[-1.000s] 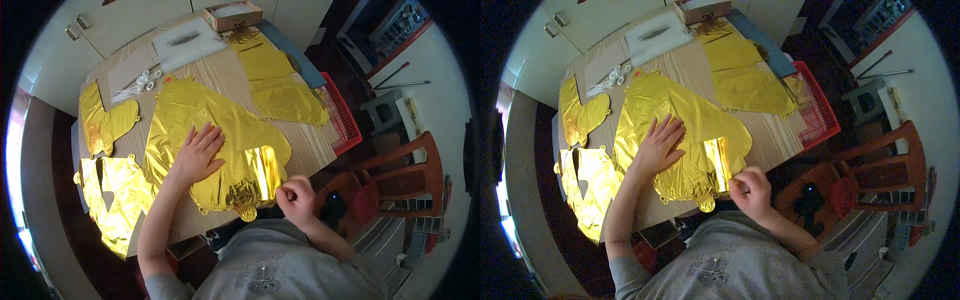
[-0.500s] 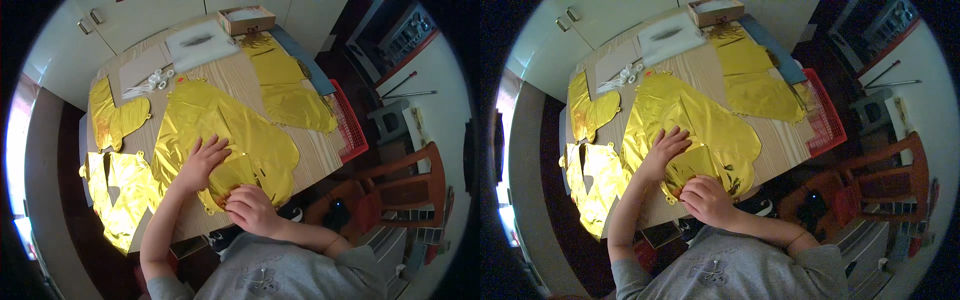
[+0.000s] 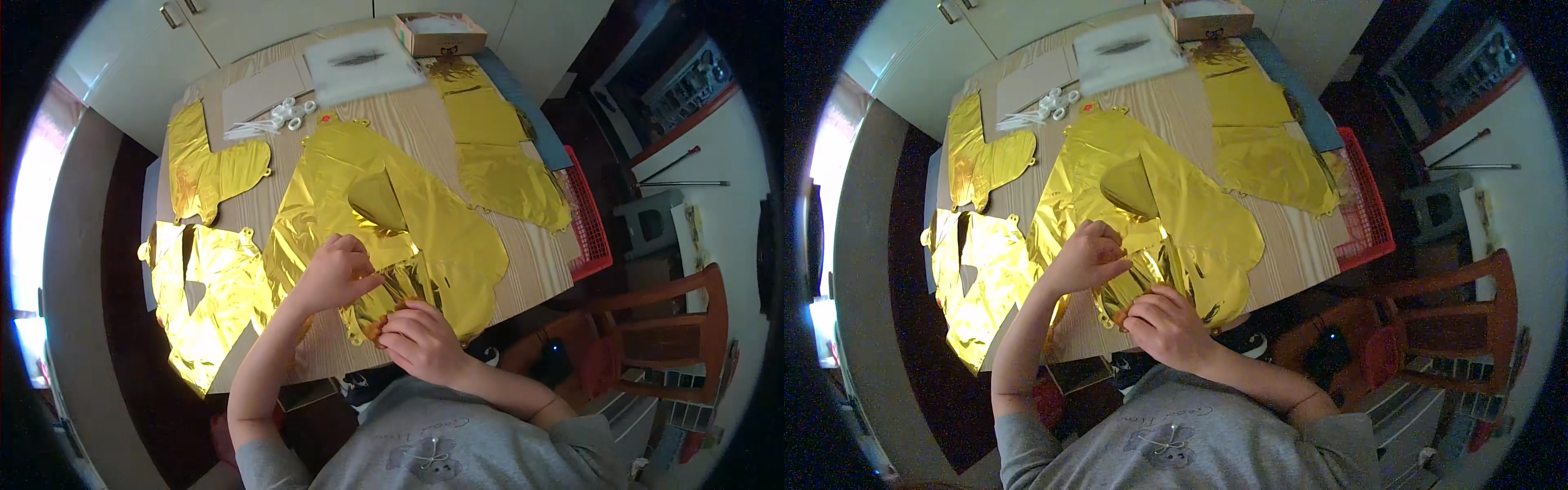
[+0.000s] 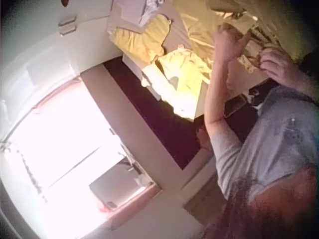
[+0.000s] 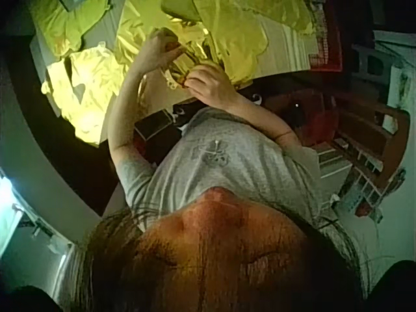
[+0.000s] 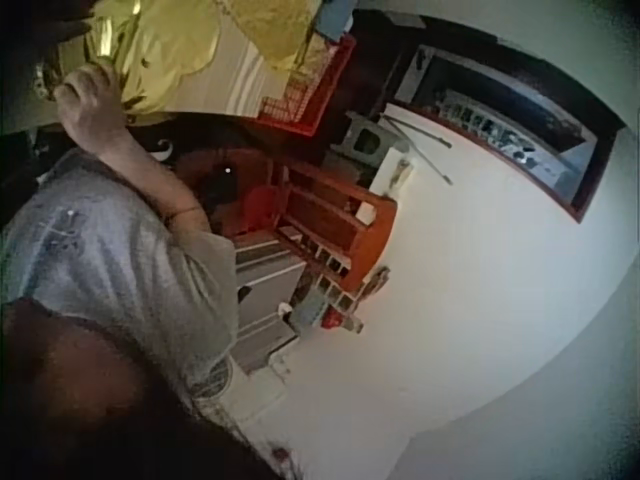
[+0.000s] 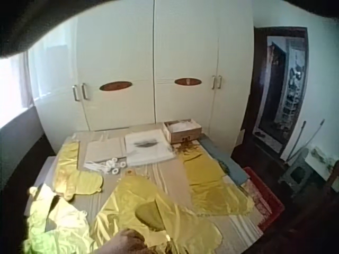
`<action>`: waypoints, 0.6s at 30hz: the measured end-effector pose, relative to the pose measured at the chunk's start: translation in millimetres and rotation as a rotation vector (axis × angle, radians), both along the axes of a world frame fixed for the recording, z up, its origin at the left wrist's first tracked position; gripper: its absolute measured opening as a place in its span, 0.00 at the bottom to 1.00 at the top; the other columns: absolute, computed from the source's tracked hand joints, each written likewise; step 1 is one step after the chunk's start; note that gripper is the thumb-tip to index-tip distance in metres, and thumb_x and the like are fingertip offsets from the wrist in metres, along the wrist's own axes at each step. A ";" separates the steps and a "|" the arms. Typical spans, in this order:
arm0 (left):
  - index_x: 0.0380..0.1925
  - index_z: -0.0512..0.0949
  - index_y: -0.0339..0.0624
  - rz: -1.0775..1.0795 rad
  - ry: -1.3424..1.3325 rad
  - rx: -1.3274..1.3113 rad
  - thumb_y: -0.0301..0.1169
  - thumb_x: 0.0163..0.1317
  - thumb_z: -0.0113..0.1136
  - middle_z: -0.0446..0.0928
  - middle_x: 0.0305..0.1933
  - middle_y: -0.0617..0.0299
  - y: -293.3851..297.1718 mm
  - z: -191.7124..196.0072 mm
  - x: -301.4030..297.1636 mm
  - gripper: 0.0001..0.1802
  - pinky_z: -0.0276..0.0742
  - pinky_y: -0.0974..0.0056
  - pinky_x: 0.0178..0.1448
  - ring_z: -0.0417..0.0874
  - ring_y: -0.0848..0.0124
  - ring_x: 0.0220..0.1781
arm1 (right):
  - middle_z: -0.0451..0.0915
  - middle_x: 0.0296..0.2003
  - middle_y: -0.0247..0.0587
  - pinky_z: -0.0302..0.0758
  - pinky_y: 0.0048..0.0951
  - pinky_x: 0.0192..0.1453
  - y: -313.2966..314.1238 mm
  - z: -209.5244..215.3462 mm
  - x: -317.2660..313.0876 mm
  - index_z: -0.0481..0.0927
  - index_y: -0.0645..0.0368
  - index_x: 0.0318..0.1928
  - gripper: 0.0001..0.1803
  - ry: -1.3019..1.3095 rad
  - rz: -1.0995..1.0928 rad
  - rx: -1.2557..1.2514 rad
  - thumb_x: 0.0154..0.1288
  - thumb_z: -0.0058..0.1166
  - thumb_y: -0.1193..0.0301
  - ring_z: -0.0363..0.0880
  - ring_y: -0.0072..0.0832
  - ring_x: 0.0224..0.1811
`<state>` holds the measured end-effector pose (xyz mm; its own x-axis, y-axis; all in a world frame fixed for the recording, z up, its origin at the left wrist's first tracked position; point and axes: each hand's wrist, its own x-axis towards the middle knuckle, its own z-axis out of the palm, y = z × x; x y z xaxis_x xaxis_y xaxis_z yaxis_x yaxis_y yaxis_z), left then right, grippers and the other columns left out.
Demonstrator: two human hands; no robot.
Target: Fold gold foil sheets and prepare them for packaging.
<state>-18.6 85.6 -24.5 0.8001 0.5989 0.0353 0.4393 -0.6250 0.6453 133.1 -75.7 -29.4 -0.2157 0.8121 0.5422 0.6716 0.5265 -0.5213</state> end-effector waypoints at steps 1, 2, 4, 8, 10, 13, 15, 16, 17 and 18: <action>0.24 0.84 0.41 0.006 0.001 0.006 0.39 0.50 0.67 0.78 0.37 0.55 -0.1 -0.3 0.0 0.12 0.72 0.57 0.50 0.75 0.58 0.44 | 0.75 0.36 0.32 0.69 0.38 0.59 0.0 0.4 0.3 0.78 0.55 0.33 0.08 -0.004 0.002 -0.005 0.49 0.59 0.73 0.76 0.30 0.45; 0.24 0.83 0.41 0.003 0.008 -0.018 0.38 0.49 0.67 0.77 0.37 0.55 0.2 -0.5 -0.1 0.12 0.72 0.57 0.49 0.75 0.58 0.44 | 0.75 0.36 0.32 0.69 0.38 0.59 -0.2 0.6 0.8 0.78 0.55 0.33 0.07 -0.008 0.004 -0.011 0.50 0.59 0.73 0.76 0.30 0.45; 0.24 0.83 0.41 -0.004 0.020 -0.067 0.38 0.49 0.67 0.77 0.36 0.56 1.1 -0.7 -1.0 0.11 0.73 0.57 0.48 0.75 0.58 0.42 | 0.75 0.36 0.32 0.69 0.38 0.59 -0.7 0.4 1.5 0.78 0.54 0.33 0.07 -0.018 0.008 -0.022 0.50 0.59 0.72 0.76 0.30 0.45; 0.25 0.82 0.42 -0.024 0.033 -0.038 0.37 0.50 0.66 0.77 0.35 0.57 2.9 -4.4 -2.6 0.10 0.73 0.56 0.47 0.75 0.58 0.42 | 0.76 0.37 0.32 0.70 0.38 0.58 -2.1 2.0 2.9 0.78 0.54 0.34 0.09 0.017 0.033 -0.056 0.50 0.61 0.72 0.76 0.31 0.45; 0.26 0.83 0.42 -0.032 0.063 -0.033 0.36 0.50 0.66 0.77 0.35 0.57 3.4 -6.3 -4.4 0.09 0.73 0.56 0.46 0.75 0.58 0.42 | 0.76 0.39 0.33 0.70 0.37 0.56 -2.2 6.5 7.4 0.79 0.54 0.36 0.10 0.041 0.036 -0.077 0.50 0.61 0.72 0.76 0.32 0.45; 0.26 0.82 0.42 -0.049 0.055 -0.030 0.35 0.51 0.65 0.76 0.33 0.58 2.7 -3.2 -4.2 0.08 0.72 0.56 0.45 0.75 0.58 0.41 | 0.77 0.42 0.34 0.72 0.35 0.51 3.0 7.5 32.8 0.80 0.54 0.39 0.11 0.005 0.003 -0.090 0.52 0.61 0.74 0.76 0.34 0.46; 0.26 0.82 0.42 -0.060 0.006 -0.020 0.34 0.51 0.64 0.75 0.32 0.58 3.3 -9.7 -5.4 0.07 0.72 0.57 0.44 0.74 0.58 0.39 | 0.77 0.45 0.36 0.72 0.36 0.53 11.2 7.1 53.5 0.80 0.55 0.43 0.12 -0.042 -0.072 -0.109 0.56 0.60 0.73 0.76 0.35 0.49; 0.26 0.81 0.41 -0.068 -0.021 -0.012 0.33 0.51 0.64 0.75 0.31 0.58 4.3 -11.6 -5.2 0.07 0.72 0.58 0.43 0.74 0.59 0.38 | 0.77 0.46 0.36 0.72 0.37 0.54 15.3 3.8 61.3 0.79 0.56 0.44 0.13 -0.065 -0.119 -0.115 0.56 0.60 0.72 0.76 0.35 0.51; 0.25 0.81 0.41 -0.067 -0.022 -0.024 0.32 0.51 0.64 0.74 0.30 0.58 4.8 -10.8 -5.4 0.07 0.72 0.58 0.43 0.74 0.59 0.38 | 0.77 0.48 0.36 0.71 0.37 0.56 19.1 3.4 67.5 0.79 0.56 0.45 0.14 -0.099 -0.111 -0.143 0.56 0.60 0.71 0.75 0.35 0.52; 0.25 0.81 0.40 -0.065 -0.023 -0.038 0.32 0.50 0.64 0.74 0.30 0.58 4.4 -10.1 -5.7 0.07 0.72 0.59 0.42 0.74 0.59 0.37 | 0.77 0.49 0.36 0.71 0.37 0.57 22.0 3.2 72.8 0.79 0.56 0.46 0.15 -0.132 -0.103 -0.172 0.57 0.61 0.70 0.75 0.34 0.54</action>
<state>-24.3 90.1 -34.6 0.8366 0.5468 0.0325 0.3834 -0.6269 0.6783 205.9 -53.8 -26.2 -0.1868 0.9115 0.3663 0.7858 0.3625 -0.5012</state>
